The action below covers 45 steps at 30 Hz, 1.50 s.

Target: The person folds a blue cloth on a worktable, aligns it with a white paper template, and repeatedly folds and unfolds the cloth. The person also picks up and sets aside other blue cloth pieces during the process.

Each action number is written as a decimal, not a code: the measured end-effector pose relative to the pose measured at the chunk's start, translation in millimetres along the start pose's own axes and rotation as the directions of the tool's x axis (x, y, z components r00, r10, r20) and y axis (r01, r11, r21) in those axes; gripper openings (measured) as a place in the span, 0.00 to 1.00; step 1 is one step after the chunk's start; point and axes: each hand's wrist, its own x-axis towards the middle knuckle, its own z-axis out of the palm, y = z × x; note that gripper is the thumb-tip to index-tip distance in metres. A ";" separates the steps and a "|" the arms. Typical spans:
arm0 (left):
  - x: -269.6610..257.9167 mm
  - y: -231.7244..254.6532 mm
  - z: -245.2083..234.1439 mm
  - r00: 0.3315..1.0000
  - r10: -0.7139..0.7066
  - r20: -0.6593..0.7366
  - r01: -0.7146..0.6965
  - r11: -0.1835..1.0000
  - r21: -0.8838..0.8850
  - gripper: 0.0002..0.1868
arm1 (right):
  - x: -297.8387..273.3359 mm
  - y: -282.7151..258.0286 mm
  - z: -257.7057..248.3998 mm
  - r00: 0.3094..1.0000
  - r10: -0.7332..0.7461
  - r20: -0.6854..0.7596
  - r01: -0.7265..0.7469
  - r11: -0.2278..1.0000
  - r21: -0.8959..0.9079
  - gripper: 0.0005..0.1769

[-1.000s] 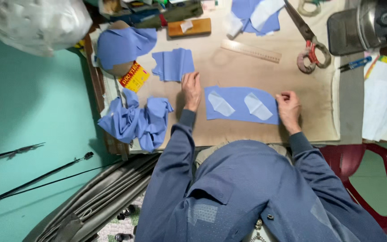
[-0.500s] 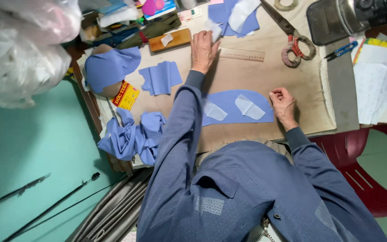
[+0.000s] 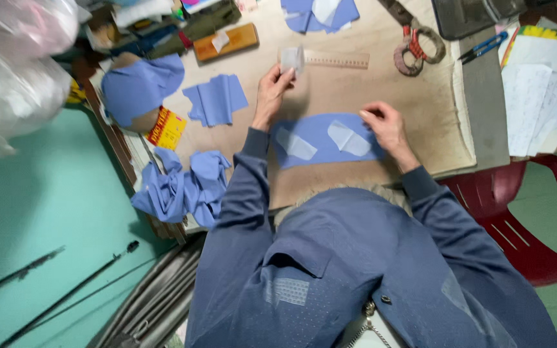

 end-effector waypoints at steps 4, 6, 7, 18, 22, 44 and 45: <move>-69.2 -42.3 14.2 0.987 -0.129 0.096 0.158 0.886 -0.437 0.09 | 1.3 -19.9 29.3 0.985 -0.010 0.170 -0.054 0.928 0.368 0.19; -93.7 -58.9 24.0 0.964 -0.195 0.178 0.263 0.776 -0.573 0.10 | -3.9 -28.8 37.1 0.946 -0.077 0.315 -0.089 0.873 0.479 0.29; -105.4 -61.8 26.5 0.964 -0.200 0.175 0.265 0.771 -0.579 0.10 | -8.0 -30.8 40.7 0.945 -0.069 0.320 -0.096 0.876 0.473 0.29; -192.1 -84.6 58.7 0.892 -0.356 0.279 0.452 0.685 -0.571 0.38 | -82.2 0.8 38.2 0.946 0.193 0.259 -0.209 0.977 0.036 0.12; -184.7 -88.8 60.0 0.882 -0.430 0.191 0.469 0.767 -0.438 0.27 | -98.6 12.6 34.6 0.953 0.227 0.202 -0.234 0.972 0.010 0.11; -181.5 -83.7 25.6 0.955 -0.182 -0.236 0.136 0.970 -0.201 0.14 | -106.3 -3.7 75.5 0.945 0.138 0.295 -0.226 0.932 0.285 0.12; -180.4 -78.6 19.9 0.960 -0.086 -0.265 0.067 0.994 -0.081 0.15 | -103.5 -6.4 79.2 0.942 0.137 0.305 -0.234 0.923 0.307 0.11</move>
